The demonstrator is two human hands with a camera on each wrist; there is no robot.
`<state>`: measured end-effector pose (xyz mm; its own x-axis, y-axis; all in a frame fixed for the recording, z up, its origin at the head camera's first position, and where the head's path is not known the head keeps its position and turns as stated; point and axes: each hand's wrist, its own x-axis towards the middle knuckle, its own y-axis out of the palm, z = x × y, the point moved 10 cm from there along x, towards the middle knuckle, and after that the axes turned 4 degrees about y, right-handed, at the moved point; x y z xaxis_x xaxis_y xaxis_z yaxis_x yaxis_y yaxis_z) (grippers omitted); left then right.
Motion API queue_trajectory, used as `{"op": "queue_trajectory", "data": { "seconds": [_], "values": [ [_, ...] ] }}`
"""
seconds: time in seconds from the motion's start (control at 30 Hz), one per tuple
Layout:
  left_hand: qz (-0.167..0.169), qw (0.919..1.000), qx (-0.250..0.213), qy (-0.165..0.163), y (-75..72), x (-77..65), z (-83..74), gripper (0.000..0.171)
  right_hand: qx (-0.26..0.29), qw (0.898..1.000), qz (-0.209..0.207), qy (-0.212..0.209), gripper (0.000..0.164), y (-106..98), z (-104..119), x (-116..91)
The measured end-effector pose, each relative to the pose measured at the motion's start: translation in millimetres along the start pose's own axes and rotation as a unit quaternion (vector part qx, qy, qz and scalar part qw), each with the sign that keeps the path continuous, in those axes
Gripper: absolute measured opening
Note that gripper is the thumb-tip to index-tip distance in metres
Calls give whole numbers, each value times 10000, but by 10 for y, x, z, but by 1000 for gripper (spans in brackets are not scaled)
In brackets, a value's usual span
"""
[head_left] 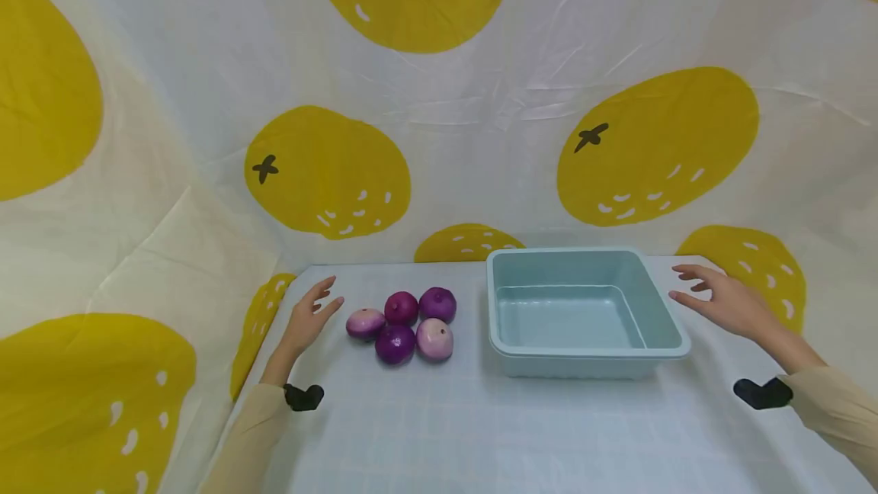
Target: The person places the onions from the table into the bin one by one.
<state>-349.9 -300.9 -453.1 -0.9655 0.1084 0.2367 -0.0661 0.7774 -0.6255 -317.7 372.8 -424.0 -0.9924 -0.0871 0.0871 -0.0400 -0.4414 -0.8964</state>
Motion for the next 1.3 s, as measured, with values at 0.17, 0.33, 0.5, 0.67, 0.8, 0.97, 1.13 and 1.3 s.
{"op": "queue_trajectory", "data": {
  "seconds": [0.17, 0.33, 0.5, 0.67, 0.8, 0.97, 1.13, 1.3],
  "values": [
    [78, 9993, -85, -370, 145, -44, 150, 61, 753, 9971, 51, 36, 55, 48, 36, -12],
    [309, 9962, -129, -800, 327, -62, 298, 67, 1236, 9920, 184, 153, 54, 114, 59, 18],
    [393, 9928, -302, -1095, 520, -59, 408, 71, 1538, 9862, 485, 378, 64, 195, -5, 52],
    [194, 9896, -622, -1279, 668, -88, 524, 75, 1665, 9822, 687, 542, 68, 283, -102, 45],
    [199, 9881, -658, -1379, 737, -123, 569, 79, 1771, 9785, 833, 653, 68, 351, -118, 40],
    [315, 9850, -596, -1586, 796, -152, 630, 84, 1876, 9754, 924, 704, 67, 376, -129, 82],
    [366, 9837, -669, -1628, 844, -156, 690, 90, 2064, 9679, 1114, 907, 69, 422, -154, 102],
    [334, 9836, -705, -1629, 853, -156, 729, 93, 2108, 9638, 1303, 986, 70, 451, -123, 121]
  ]
}}
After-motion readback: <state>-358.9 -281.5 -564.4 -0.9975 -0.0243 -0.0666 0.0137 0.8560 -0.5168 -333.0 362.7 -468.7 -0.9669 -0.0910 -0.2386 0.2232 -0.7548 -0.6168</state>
